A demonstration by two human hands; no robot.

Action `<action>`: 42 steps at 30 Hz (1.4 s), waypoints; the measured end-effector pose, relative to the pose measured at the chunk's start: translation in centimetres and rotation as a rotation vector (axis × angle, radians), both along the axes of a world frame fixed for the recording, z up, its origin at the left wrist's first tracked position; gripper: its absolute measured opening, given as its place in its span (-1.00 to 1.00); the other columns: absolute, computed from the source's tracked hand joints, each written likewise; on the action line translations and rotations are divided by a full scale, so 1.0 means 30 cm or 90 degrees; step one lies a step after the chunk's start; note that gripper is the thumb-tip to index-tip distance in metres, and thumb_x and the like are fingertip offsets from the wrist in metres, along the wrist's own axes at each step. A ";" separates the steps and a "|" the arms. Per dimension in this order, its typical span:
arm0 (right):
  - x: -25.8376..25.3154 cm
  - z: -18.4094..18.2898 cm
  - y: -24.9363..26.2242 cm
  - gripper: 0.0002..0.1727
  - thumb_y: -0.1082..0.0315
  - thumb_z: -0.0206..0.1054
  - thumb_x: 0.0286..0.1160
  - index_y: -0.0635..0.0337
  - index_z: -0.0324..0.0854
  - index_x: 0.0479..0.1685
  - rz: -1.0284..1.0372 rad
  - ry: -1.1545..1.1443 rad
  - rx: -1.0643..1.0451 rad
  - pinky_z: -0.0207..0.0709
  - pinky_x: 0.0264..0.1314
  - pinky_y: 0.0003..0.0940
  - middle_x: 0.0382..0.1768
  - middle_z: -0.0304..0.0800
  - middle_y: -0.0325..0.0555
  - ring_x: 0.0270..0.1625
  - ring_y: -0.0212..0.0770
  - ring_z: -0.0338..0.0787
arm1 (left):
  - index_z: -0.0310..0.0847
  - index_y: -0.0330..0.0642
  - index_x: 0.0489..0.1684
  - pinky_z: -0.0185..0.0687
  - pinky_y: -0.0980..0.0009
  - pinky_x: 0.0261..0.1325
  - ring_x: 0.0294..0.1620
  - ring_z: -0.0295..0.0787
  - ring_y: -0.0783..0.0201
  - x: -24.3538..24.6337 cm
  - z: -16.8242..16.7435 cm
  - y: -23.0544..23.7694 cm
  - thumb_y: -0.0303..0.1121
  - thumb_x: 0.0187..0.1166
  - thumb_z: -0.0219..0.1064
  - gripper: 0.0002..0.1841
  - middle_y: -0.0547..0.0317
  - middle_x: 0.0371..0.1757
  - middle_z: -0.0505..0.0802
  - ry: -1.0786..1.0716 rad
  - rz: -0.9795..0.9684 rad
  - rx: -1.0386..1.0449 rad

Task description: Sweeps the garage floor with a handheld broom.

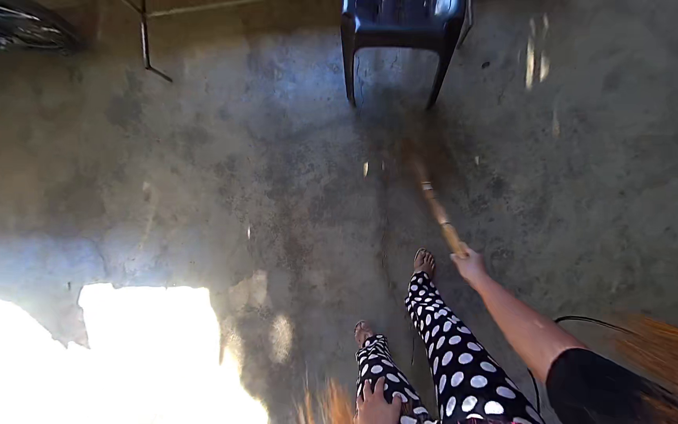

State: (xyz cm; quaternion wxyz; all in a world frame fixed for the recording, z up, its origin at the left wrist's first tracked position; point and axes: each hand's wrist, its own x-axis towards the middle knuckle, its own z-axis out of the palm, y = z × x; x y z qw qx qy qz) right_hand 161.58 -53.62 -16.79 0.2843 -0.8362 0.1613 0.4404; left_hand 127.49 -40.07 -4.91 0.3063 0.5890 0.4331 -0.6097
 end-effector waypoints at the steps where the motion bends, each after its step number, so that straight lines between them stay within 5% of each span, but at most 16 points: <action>1: 0.089 0.010 -0.079 -0.35 0.29 0.27 0.74 0.18 0.22 0.80 -0.057 -0.007 -0.059 0.51 0.46 0.21 0.47 0.57 0.40 0.42 0.27 0.68 | 0.28 0.24 0.81 0.24 -0.39 0.61 0.83 0.11 -0.29 0.034 -0.001 -0.003 0.25 0.61 0.19 -0.26 -0.08 0.90 0.17 0.000 0.001 0.000; 4: 0.348 0.018 -0.214 -0.42 0.21 0.17 0.81 0.17 0.23 0.74 -0.243 0.015 -0.181 0.58 0.01 0.01 0.21 0.58 0.28 -0.06 0.05 0.67 | 0.31 0.23 0.80 0.23 -0.40 0.61 0.85 0.07 -0.29 0.171 0.024 -0.004 0.24 0.61 0.20 -0.27 -0.08 0.90 0.16 -0.029 -0.002 0.005; 8: 0.468 -0.016 -0.094 -0.56 0.16 0.14 0.83 0.24 0.33 0.49 -0.352 0.092 -0.164 0.39 -0.36 -0.40 -0.25 0.36 -0.12 -0.46 -0.31 0.39 | 0.30 0.27 0.80 0.16 -0.41 0.63 0.90 -0.07 -0.24 0.368 0.081 0.018 0.21 0.62 0.20 -0.29 -0.02 0.92 0.10 -0.090 0.005 0.015; 14: 0.321 -0.058 0.402 -0.37 0.20 0.28 0.74 -0.13 0.27 0.79 0.108 0.281 -0.004 0.41 -0.38 -0.30 -0.18 0.58 -0.03 -0.43 -0.24 0.47 | 0.27 0.18 0.81 0.05 -0.34 0.72 0.88 -0.03 -0.28 0.555 0.132 0.086 0.16 0.66 0.22 -0.29 -0.12 0.92 0.06 -0.114 0.081 -0.032; 16: 0.361 -0.032 0.536 -0.33 0.29 0.36 0.67 -0.07 0.30 0.79 0.202 0.252 0.062 0.48 -0.21 -0.27 0.06 0.69 0.01 -0.23 -0.22 0.59 | 0.20 0.26 0.85 0.10 -0.37 0.68 0.88 -0.03 -0.31 0.606 0.122 0.113 0.22 0.67 0.17 -0.27 -0.10 0.93 0.03 -0.105 0.052 -0.051; 17: 0.391 -0.020 0.585 -0.30 0.32 0.40 0.62 0.00 0.32 0.78 0.237 0.216 0.096 0.59 0.13 -0.16 0.32 0.71 0.08 0.09 -0.14 0.73 | 0.20 0.29 0.85 0.11 -0.37 0.68 0.87 -0.02 -0.31 0.633 0.107 0.140 0.24 0.67 0.15 -0.28 -0.10 0.93 0.04 -0.114 0.033 -0.051; 19: 0.456 0.012 0.653 -0.28 0.33 0.39 0.61 0.13 0.29 0.79 0.247 0.150 0.133 0.42 0.65 0.01 0.59 0.55 0.15 0.58 0.02 0.60 | 0.24 0.33 0.83 0.08 -0.40 0.68 0.87 -0.06 -0.36 0.692 0.082 0.212 0.27 0.64 0.15 -0.28 -0.11 0.93 0.05 -0.133 0.003 -0.040; 24: 0.730 0.097 0.738 -0.34 0.37 0.27 0.71 0.26 0.22 0.79 0.028 -0.018 0.049 0.38 0.68 0.00 0.59 0.51 0.25 0.62 0.10 0.54 | 0.32 0.19 0.79 0.08 -0.31 0.72 0.87 0.02 -0.28 0.744 0.071 0.388 0.17 0.68 0.17 -0.32 -0.11 0.91 0.11 -0.184 0.058 -0.034; 26: 0.897 0.077 0.763 -0.35 0.33 0.26 0.73 0.26 0.23 0.78 -0.036 -0.068 -0.003 0.47 0.54 0.10 0.50 0.56 0.35 0.49 0.20 0.63 | 0.40 0.14 0.75 0.13 -0.31 0.70 0.84 0.11 -0.29 0.750 0.063 0.420 0.12 0.67 0.21 -0.35 -0.13 0.89 0.18 -0.206 0.095 -0.011; 27: 0.976 0.048 0.768 -0.40 0.30 0.27 0.74 0.22 0.30 0.74 -0.069 -0.086 -0.026 0.56 0.32 0.13 0.39 0.61 0.37 0.28 0.21 0.71 | 0.42 0.14 0.73 0.13 -0.31 0.70 0.83 0.11 -0.29 0.754 0.061 0.423 0.11 0.66 0.23 -0.36 -0.13 0.88 0.20 -0.204 0.105 -0.004; 30: 1.182 -0.069 0.814 -0.42 0.27 0.28 0.72 0.04 0.34 0.73 -0.162 -0.096 -0.074 0.55 -0.13 0.00 0.19 0.63 0.25 -0.13 0.04 0.64 | 0.42 0.15 0.73 0.13 -0.33 0.68 0.83 0.09 -0.32 0.791 0.060 0.425 0.11 0.64 0.24 -0.36 -0.14 0.88 0.19 -0.184 0.118 0.003; 32: 1.249 -0.146 0.886 -0.41 0.27 0.27 0.70 0.02 0.34 0.73 -0.185 -0.062 -0.125 0.59 -0.02 0.00 0.29 0.61 0.23 0.02 0.06 0.69 | 0.46 0.13 0.70 0.17 -0.34 0.65 0.82 0.12 -0.34 0.818 0.065 0.424 0.09 0.63 0.24 -0.37 -0.16 0.87 0.21 -0.179 0.140 0.015; 35: 1.248 -0.189 1.090 -0.40 0.29 0.22 0.69 0.29 0.25 0.68 -0.127 0.040 -0.149 0.59 0.23 -0.03 0.42 0.50 0.24 0.24 0.05 0.67 | 0.49 0.11 0.68 0.23 -0.33 0.62 0.80 0.17 -0.34 0.894 0.058 0.391 0.07 0.62 0.24 -0.39 -0.18 0.85 0.25 -0.171 0.172 0.043; 38: 1.192 -0.181 1.135 -0.48 0.33 0.30 0.63 0.16 0.44 0.58 0.146 0.139 -0.111 0.64 -0.05 0.03 0.16 0.65 0.27 -0.04 0.08 0.73 | 0.40 0.20 0.74 0.13 -0.34 0.66 0.86 0.06 -0.25 1.003 0.063 0.348 0.12 0.63 0.22 -0.35 -0.07 0.90 0.16 -0.109 0.193 0.010; 40: 1.214 -0.171 1.004 -0.41 0.17 0.27 0.75 -0.17 0.31 0.76 0.193 0.196 0.014 0.27 -0.58 -0.41 -0.31 0.52 -0.10 -0.57 -0.30 0.36 | 0.41 0.19 0.74 0.14 -0.32 0.66 0.84 0.09 -0.27 1.104 0.058 0.334 0.14 0.64 0.22 -0.35 -0.09 0.89 0.18 -0.099 0.199 0.004; 42: 1.283 -0.126 0.825 -0.36 0.12 0.23 0.79 -0.22 0.19 0.84 0.124 0.257 0.085 0.18 -0.64 -0.52 -0.37 0.50 -0.22 -0.65 -0.43 0.28 | 0.39 0.22 0.75 0.15 -0.31 0.66 0.83 0.11 -0.26 1.199 0.043 0.337 0.15 0.65 0.20 -0.35 -0.10 0.89 0.17 -0.092 0.198 -0.002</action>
